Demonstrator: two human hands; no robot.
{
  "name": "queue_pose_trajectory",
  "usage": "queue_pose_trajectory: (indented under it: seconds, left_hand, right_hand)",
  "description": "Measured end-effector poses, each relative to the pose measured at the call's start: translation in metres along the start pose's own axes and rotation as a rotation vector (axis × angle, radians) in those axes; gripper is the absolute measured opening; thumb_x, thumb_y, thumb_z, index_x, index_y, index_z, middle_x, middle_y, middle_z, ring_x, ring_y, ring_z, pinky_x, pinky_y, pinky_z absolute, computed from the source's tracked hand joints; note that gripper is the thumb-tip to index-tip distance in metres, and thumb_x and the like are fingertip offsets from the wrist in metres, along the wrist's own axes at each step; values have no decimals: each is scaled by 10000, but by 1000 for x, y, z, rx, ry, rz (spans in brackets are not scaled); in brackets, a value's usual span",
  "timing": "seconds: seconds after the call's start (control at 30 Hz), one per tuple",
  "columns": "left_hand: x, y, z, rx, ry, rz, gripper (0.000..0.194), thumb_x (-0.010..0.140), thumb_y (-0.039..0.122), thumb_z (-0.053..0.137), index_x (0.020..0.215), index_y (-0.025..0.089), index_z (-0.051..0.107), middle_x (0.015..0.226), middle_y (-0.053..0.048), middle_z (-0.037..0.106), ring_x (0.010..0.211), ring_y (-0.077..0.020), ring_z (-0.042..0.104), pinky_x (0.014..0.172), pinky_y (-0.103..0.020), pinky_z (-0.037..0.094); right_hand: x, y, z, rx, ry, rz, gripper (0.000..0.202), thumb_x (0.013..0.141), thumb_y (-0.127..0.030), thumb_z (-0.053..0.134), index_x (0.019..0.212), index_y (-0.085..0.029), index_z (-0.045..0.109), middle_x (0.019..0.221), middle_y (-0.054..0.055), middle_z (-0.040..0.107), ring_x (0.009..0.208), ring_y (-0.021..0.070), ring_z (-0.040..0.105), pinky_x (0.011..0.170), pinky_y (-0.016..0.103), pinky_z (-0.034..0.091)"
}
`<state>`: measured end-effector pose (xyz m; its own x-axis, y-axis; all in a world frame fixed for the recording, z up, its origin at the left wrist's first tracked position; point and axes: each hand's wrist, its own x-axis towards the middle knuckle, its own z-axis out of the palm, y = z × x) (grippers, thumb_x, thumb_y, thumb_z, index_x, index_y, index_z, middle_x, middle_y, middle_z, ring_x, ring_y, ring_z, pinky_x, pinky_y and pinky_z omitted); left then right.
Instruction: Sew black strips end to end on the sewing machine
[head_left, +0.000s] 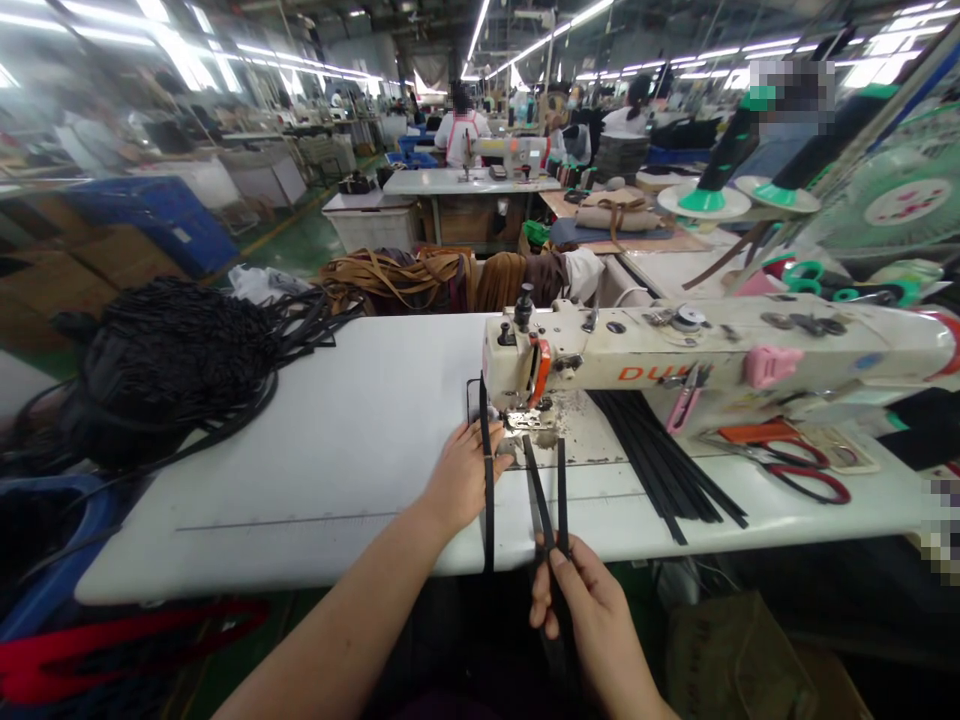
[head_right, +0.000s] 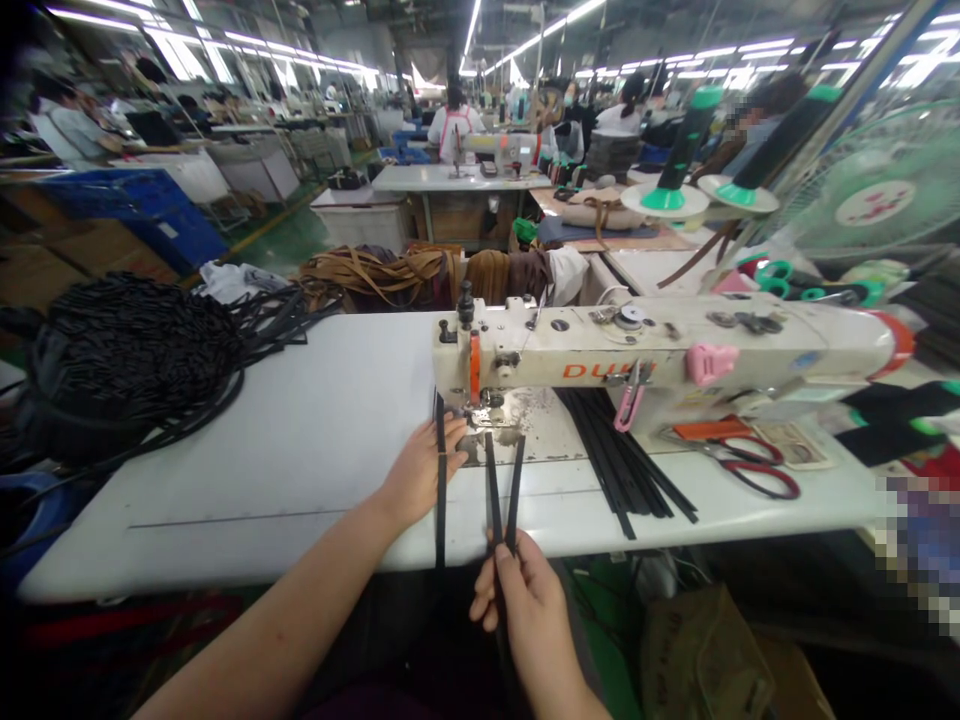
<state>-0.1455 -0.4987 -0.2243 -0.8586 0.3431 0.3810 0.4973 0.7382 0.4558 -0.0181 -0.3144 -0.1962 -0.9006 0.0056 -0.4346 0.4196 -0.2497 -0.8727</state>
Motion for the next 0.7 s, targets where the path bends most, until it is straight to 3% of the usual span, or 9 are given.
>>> queue_pose_trajectory:
  seconds: [0.2, 0.4, 0.57, 0.7]
  left_hand:
    - [3, 3, -4, -18, -28, -29, 354, 1045, 307, 471, 1351, 204, 616, 1425, -106, 625, 1415, -277, 503, 1235, -546, 369]
    - [13, -16, 3, -186, 59, -67, 274, 995, 201, 489, 1164, 198, 706, 1276, -86, 704, 1289, -247, 603, 1169, -471, 465]
    - [45, -35, 1, -220, 67, -180, 271, 911, 118, 518, 1075, 179, 725, 1197, -89, 705, 1137, -232, 659, 1060, -404, 541]
    - [73, -43, -2, -238, 53, -221, 220, 923, 202, 554, 1041, 168, 737, 1165, -104, 725, 1159, -281, 654, 1078, -425, 523]
  right_hand:
    - [0, 0, 3, -5, -11, 11, 644, 739, -715, 773, 1037, -155, 662, 599, -25, 630, 452, 129, 597, 397, 206, 393]
    - [1, 0, 4, -18, -53, 6, 646, 760, -716, 756, 1060, -154, 645, 618, -30, 637, 451, 118, 591, 403, 205, 400]
    - [7, 0, 8, -35, -117, 1, 610, 788, -690, 741, 1062, -160, 610, 651, -15, 669, 450, 125, 606, 406, 217, 407]
    - [14, 2, 12, -40, -98, -10, 586, 798, -685, 727, 1037, -167, 591, 646, -22, 667, 448, 124, 609, 412, 219, 417]
